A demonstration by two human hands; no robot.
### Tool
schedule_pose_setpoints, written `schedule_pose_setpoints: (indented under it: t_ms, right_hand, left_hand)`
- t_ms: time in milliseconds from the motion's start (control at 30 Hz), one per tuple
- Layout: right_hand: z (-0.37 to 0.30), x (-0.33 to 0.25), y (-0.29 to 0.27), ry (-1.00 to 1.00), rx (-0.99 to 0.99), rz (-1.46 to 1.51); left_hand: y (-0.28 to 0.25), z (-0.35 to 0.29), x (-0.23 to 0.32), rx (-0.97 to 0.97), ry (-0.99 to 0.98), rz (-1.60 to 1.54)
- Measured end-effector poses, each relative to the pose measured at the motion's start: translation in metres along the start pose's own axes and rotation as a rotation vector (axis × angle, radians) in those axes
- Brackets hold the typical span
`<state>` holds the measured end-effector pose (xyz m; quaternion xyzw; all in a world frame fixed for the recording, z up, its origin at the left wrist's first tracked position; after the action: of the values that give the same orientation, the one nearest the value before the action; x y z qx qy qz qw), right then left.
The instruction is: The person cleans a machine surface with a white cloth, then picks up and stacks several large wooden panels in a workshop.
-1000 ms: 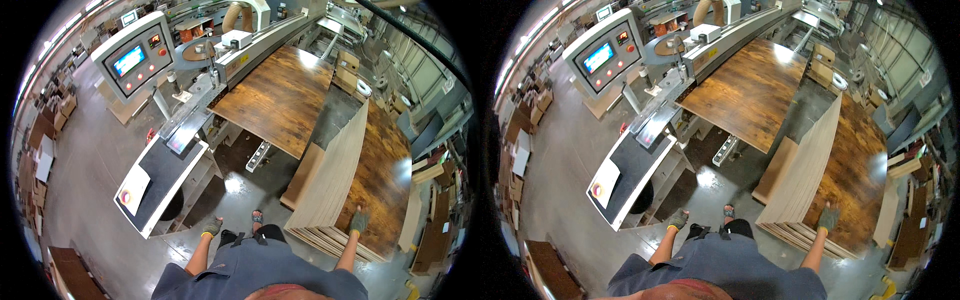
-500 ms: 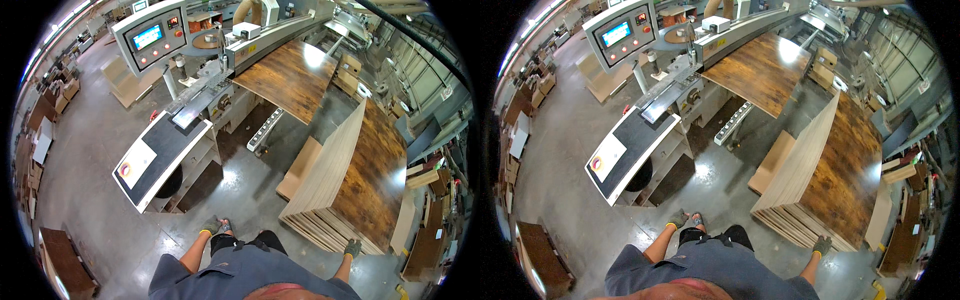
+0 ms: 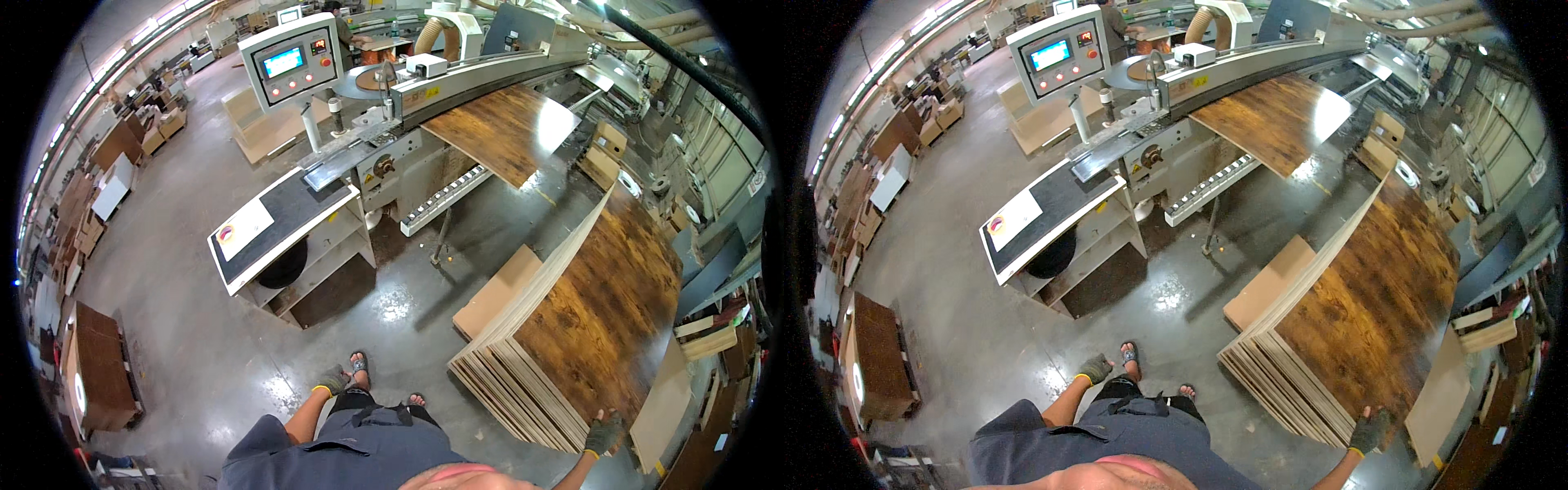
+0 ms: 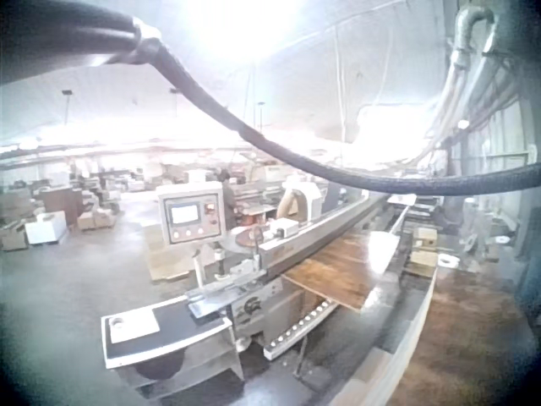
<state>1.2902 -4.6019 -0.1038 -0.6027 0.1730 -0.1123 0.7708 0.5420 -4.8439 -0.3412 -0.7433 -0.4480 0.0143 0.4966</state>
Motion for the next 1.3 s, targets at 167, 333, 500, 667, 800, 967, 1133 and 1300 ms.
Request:
schedule_pose_setpoints:
  t_ms: [167,333,500,667,800,967,1133,1300]
  right_hand:
    - [0.025,0.001,0.036,-0.023,-0.205,-0.209]
    - [0.007,-0.024,0.046,0.04,-0.28,-0.15]
    - [-0.012,-0.048,0.056,-0.027,-0.269,-0.182]
    - [-0.074,-0.144,0.019,-0.077,-0.278,-0.159]
    - [-0.133,-0.235,0.013,-0.205,-0.256,-0.081]
    - [-0.114,-0.218,0.008,-0.267,-0.368,0.614]
    - [-0.128,-0.082,0.052,0.366,0.009,0.563]
    - [-0.139,0.015,0.131,0.353,-0.531,1.198]
  left_hand:
    - [-0.016,-0.034,0.037,-0.064,0.113,0.036]
    - [-0.011,-0.033,0.039,-0.062,0.13,-0.048]
    - [0.012,-0.038,0.029,-0.192,0.217,-0.001]
    - [0.048,-0.029,0.047,-0.374,0.313,-0.428]
    - [0.073,0.0,0.114,-0.697,0.372,-0.824]
    - [0.098,-0.026,0.297,-0.952,0.173,-1.326]
    - [0.095,-0.055,0.321,-0.796,0.418,-1.151]
    - [0.128,-0.03,0.302,-0.95,0.235,-1.086]
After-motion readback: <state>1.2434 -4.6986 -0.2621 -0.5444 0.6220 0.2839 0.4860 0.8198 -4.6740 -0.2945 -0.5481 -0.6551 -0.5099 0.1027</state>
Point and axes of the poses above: each hand's wrist, its own z-axis towards the middle knuckle, its own y-axis out of the palm, x = y × z, the point moved 1 cm from there along z, towards the middle knuckle, and after that the axes turned 3 degrees about y, right-handed, at the moved point
